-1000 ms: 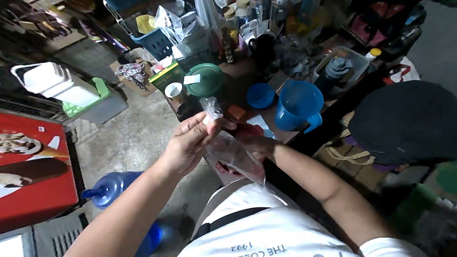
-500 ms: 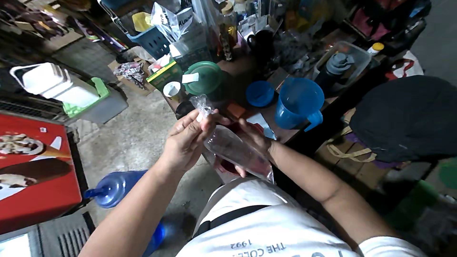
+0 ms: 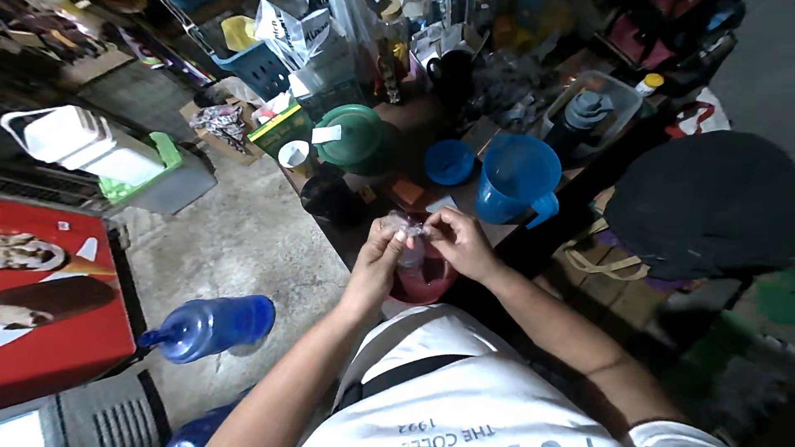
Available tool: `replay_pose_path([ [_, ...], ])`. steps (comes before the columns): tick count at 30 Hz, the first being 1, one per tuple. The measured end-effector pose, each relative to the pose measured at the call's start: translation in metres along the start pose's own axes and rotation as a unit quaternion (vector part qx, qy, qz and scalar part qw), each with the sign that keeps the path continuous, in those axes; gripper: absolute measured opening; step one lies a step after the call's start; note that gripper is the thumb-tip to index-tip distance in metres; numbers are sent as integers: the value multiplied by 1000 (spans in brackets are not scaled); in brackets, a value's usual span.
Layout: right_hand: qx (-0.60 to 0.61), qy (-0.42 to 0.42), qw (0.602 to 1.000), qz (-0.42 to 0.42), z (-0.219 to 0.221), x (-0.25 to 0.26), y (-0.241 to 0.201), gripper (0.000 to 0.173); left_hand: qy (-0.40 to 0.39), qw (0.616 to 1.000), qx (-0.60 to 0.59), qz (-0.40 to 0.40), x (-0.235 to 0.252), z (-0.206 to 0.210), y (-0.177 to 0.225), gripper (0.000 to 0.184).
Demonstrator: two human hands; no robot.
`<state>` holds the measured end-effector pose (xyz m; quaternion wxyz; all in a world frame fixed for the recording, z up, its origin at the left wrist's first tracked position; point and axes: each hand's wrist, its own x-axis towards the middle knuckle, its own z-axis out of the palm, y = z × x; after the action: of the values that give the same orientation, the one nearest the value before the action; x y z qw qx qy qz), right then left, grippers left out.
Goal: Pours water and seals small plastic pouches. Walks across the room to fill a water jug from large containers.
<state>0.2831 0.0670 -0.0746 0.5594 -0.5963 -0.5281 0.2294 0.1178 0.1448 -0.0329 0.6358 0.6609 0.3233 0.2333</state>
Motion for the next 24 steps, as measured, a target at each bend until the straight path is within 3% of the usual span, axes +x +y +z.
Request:
replay_pose_path([
  [4,0,-31,997,71,17,-19,-3,22,-5,992,128,23,0,-8,-28,18],
  [8,56,-78,989,111,28,-16,0,34,-30,972,213,99,-1,-14,-41,15],
  [10,69,-87,991,76,27,-9,8,49,-47,953,262,144,1,-17,-39,13],
  [12,-7,-50,998,-22,24,-2,20,47,-75,949,262,159,5,-22,-39,14],
  [14,-100,-4,987,-123,20,4,31,38,-106,966,203,122,8,-24,-39,13],
  [16,-139,56,961,-234,20,3,39,35,-125,988,85,21,11,-25,-37,8],
  [18,-160,92,927,-327,21,-3,47,30,-127,987,-34,-97,14,-24,-31,13],
  [21,-172,73,896,-403,23,-15,46,8,-134,960,-132,-208,18,-25,-24,20],
  [24,-198,53,875,-438,24,-21,51,10,-121,957,-141,-225,19,-25,-23,22],
])
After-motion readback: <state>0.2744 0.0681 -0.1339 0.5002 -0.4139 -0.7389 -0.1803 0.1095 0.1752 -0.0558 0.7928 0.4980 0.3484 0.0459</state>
